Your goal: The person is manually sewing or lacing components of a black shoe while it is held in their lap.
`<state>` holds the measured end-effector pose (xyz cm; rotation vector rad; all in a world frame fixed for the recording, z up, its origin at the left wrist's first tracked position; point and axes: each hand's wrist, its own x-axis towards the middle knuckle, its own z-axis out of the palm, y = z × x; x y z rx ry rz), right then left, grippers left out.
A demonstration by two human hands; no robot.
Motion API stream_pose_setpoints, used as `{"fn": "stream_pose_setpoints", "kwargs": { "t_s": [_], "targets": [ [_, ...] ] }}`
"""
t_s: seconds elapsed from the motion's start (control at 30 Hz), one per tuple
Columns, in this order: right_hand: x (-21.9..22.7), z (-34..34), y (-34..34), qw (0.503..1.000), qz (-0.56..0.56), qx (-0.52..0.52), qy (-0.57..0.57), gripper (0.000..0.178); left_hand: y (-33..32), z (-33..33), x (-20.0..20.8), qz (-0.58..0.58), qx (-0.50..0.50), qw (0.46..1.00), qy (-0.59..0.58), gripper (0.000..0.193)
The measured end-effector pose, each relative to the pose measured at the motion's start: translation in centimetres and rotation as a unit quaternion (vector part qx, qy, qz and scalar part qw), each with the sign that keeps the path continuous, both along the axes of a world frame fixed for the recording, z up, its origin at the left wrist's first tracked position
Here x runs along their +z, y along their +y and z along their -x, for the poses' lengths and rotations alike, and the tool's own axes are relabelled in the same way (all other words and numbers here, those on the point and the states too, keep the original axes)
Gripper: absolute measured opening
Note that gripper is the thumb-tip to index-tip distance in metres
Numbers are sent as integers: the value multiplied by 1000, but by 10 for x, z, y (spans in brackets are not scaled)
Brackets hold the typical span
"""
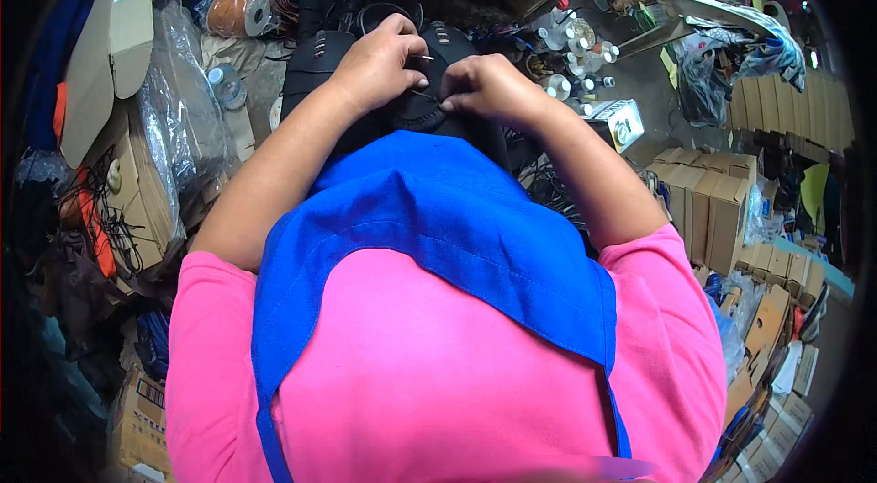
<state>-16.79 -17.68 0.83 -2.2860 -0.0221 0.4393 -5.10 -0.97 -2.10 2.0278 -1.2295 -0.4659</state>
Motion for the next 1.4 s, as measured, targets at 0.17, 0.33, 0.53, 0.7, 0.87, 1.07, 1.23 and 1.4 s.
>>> {"fn": "stream_pose_setpoints", "kwargs": {
  "t_s": [0.17, 0.33, 0.53, 0.7, 0.87, 1.07, 1.23, 1.4],
  "targets": [
    [8, 14, -25, 960, -206, -129, 139, 22, 32, 25, 18, -7, 66, 997, -28, 25],
    [34, 79, -80, 753, -592, -287, -13, 27, 93, 9, 39, -169, -48, 983, 49, 23],
    [35, 126, -165, 857, -420, -296, -39, 31, 120, -53, 45, 92, 171, 946, 258, 37],
    [3, 126, -93, 967, 89, -223, 82, 35, 53, -11, 62, 414, 49, 607, 677, 43],
    [0, 137, -80, 961, 186, -194, 60, 36, 55, -18, 59, 381, 114, 634, 663, 43],
    [-12, 175, -91, 928, 344, -122, -79, 38, 94, -37, 47, 310, 187, 664, 654, 44],
    [-34, 184, -101, 879, -209, -424, 64, 41, 126, -61, 54, 152, 264, 842, 445, 38],
    [4, 118, -109, 902, 0, -404, -154, 53, 155, -103, 13, 147, 255, 950, 102, 40]
  ]
}}
